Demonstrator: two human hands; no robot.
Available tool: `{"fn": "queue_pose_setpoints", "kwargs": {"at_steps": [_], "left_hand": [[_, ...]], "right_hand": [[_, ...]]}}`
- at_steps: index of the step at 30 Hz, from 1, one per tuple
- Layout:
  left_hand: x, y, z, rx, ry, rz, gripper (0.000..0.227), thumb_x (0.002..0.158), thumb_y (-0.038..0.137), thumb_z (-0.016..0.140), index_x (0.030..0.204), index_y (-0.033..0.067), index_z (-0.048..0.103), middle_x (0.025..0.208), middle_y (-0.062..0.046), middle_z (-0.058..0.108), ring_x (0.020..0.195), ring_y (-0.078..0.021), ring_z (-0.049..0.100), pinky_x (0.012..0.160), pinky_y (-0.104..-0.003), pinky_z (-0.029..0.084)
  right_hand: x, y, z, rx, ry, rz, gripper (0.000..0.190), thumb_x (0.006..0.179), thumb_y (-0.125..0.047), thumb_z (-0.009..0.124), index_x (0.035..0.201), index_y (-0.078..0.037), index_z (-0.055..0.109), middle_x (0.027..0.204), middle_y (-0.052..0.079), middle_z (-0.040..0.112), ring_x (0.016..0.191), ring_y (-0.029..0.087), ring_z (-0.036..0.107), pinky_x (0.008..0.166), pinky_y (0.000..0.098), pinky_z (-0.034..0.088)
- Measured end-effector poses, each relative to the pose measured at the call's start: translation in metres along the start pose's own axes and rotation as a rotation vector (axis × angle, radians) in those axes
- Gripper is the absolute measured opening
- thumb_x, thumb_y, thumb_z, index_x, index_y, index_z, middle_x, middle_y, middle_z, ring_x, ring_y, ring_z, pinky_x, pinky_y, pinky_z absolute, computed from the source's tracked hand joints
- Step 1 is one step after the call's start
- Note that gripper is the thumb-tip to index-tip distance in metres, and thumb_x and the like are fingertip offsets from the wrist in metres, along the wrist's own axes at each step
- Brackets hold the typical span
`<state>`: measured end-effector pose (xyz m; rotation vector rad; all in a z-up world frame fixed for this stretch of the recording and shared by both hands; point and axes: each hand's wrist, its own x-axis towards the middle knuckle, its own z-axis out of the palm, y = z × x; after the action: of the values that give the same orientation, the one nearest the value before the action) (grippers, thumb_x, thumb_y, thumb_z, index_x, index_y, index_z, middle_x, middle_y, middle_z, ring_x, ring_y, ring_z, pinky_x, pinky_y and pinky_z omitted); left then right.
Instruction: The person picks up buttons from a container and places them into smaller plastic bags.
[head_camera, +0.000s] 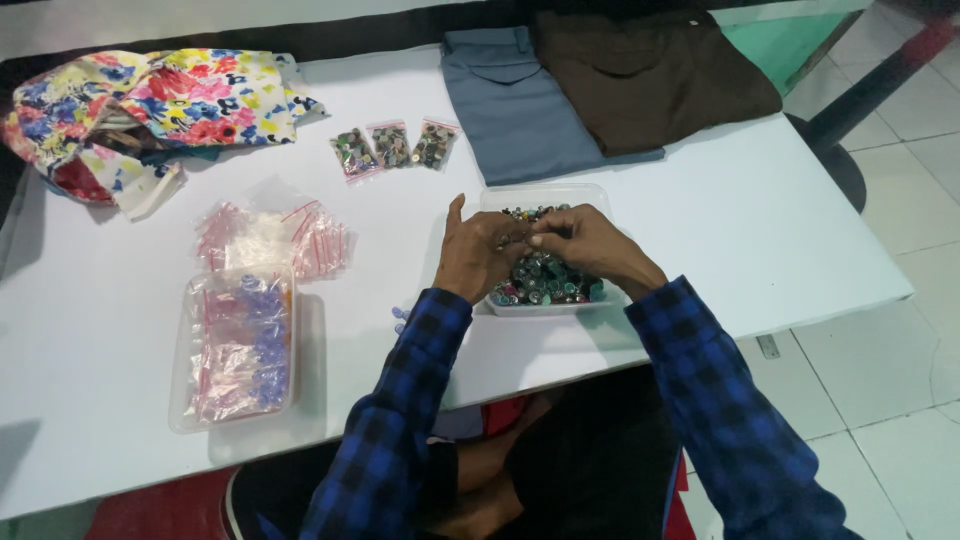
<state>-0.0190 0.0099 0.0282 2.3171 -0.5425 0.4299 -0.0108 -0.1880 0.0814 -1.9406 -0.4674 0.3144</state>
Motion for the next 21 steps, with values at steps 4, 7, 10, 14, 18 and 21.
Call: {"fn": "queue_pose_setpoints", "kwargs": {"at_steps": [4,7,10,14,18,21], "left_hand": [[-0.003,-0.011,0.008,-0.040,0.036,-0.023,0.016,0.085,0.020,0.082,0.099,0.0237,0.078,0.093,0.005,0.077,0.112,-0.0180,0.069,0.126,-0.055,0.010],[-0.005,-0.016,0.012,-0.150,0.068,-0.059,0.017,0.085,0.023,0.084,0.100,0.0294,0.078,0.092,0.011,0.077,0.112,-0.0136,0.069,0.127,-0.053,0.012],[-0.007,-0.011,0.010,-0.209,0.168,-0.057,0.019,0.082,0.024,0.085,0.099,0.0296,0.079,0.094,0.012,0.077,0.107,-0.0111,0.070,0.126,-0.047,0.016],[-0.007,-0.016,0.017,-0.350,0.186,-0.082,0.022,0.078,0.030,0.090,0.097,0.0343,0.079,0.093,0.018,0.076,0.107,-0.0065,0.070,0.126,-0.043,0.012],[-0.008,-0.024,0.023,-0.463,0.219,-0.070,0.022,0.077,0.030,0.092,0.094,0.0353,0.079,0.092,0.020,0.076,0.111,-0.0054,0.069,0.124,-0.041,0.010],[-0.008,-0.016,0.016,-0.488,0.197,-0.073,0.025,0.075,0.029,0.093,0.095,0.0336,0.080,0.093,0.017,0.077,0.114,-0.0093,0.069,0.124,-0.045,0.008]], "right_hand": [[-0.004,0.002,0.001,0.132,0.011,0.019,0.024,0.095,-0.013,0.069,0.112,0.001,0.075,0.062,0.009,0.062,0.056,0.011,0.057,0.049,0.0240,0.051],[-0.007,-0.001,0.000,0.292,-0.029,0.094,0.028,0.098,-0.016,0.065,0.116,0.004,0.074,0.074,0.014,0.069,0.068,0.015,0.065,0.058,0.0263,0.060],[-0.015,-0.008,0.000,0.329,-0.010,0.079,0.033,0.097,-0.003,0.060,0.127,0.010,0.065,0.084,0.021,0.072,0.075,0.019,0.071,0.065,0.0279,0.063],[-0.017,0.002,0.002,0.336,0.016,0.034,0.031,0.094,0.002,0.063,0.124,0.008,0.067,0.085,0.023,0.075,0.073,0.019,0.074,0.065,0.0251,0.064],[-0.020,-0.009,0.004,0.400,0.066,-0.031,0.031,0.091,0.004,0.068,0.121,0.010,0.066,0.085,0.025,0.075,0.074,0.021,0.076,0.065,0.0255,0.065],[-0.022,-0.009,0.005,0.452,0.100,-0.027,0.029,0.089,0.005,0.070,0.117,0.011,0.066,0.086,0.024,0.072,0.078,0.026,0.077,0.065,0.0286,0.067]]}}
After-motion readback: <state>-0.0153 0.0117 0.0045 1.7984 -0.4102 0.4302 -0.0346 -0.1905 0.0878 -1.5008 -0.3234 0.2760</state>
